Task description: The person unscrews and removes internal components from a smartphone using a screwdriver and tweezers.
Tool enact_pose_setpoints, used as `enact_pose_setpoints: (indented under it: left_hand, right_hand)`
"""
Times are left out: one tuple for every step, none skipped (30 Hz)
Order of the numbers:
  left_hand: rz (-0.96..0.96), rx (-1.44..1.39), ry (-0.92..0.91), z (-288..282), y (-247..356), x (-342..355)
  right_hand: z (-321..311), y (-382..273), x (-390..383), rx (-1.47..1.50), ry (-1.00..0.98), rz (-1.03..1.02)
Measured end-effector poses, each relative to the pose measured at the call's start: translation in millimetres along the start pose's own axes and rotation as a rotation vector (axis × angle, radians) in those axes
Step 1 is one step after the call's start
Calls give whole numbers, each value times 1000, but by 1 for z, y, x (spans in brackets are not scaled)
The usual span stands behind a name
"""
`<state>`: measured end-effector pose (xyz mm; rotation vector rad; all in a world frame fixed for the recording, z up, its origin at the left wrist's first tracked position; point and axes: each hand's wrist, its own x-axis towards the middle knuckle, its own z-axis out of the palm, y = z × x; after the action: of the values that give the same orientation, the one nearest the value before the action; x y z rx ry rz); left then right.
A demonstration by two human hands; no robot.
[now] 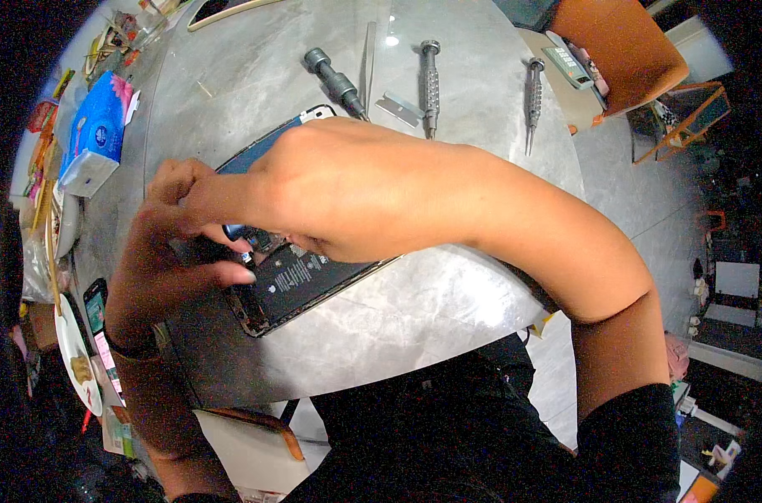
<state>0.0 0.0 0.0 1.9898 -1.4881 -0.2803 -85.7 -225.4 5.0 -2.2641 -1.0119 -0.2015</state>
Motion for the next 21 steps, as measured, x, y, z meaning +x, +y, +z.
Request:
enact_pose_setpoints:
  left_hand:
    - [47,-1,15,1,1,0]
    - [95,-1,30,2,1,0]
    - [97,18,32,3,2,0]
    - [100,38,33,5,3,0]
    - [103,58,35,5,4,1]
    - [101,72,42,7,4,1]
    - [98,86,49,9,4,1]
    - [96,100,55,11,4,2]
    - [70,67,93,13,6,3]
    - [45,33,131,15,8,4]
    - [18,-1,169,17,8,4]
    - [29,28,156,17,8,5]
    - [38,56,144,16,7,5]
    - [47,85,132,16,7,5]
    - [26,105,108,15,8,5]
    - [3,125,84,13,9,6]
    - [-20,145,60,13,10,5]
    - [-16,134,63,13,11,6]
    - [-13,123,66,13,11,7]
    - [-10,113,70,13,11,8]
    - [0,108,71,13,11,8]
  right_hand:
    - [-1,-1,0,0,-1,14]
    - [-1,-2,-1,0,-3,29]
    - [1,-1,0,-1,16,18]
    - [4,0,0,-2,35,6]
    - [5,0,1,-4,54,-5]
    - [5,0,0,-10,35,11]
    - [3,0,0,-16,16,26]
    - [2,0,0,-23,-3,42]
    - [2,0,0,11,14,42]
    - [2,0,0,45,31,43]
    - [2,0,0,79,48,43]
    - [0,2,0,109,43,48]
    - [-3,4,-1,140,39,54]
    - [-5,5,-1,149,36,72]
    - [-6,6,-1,162,34,91]
    - [-7,6,0,153,33,123]
    - [-6,7,0,148,30,132]
    - [-8,6,-1,134,26,147]
    - [-10,6,-1,123,20,139]
    - [-11,5,-2,108,17,134]
    - [-11,6,-2,101,14,125]
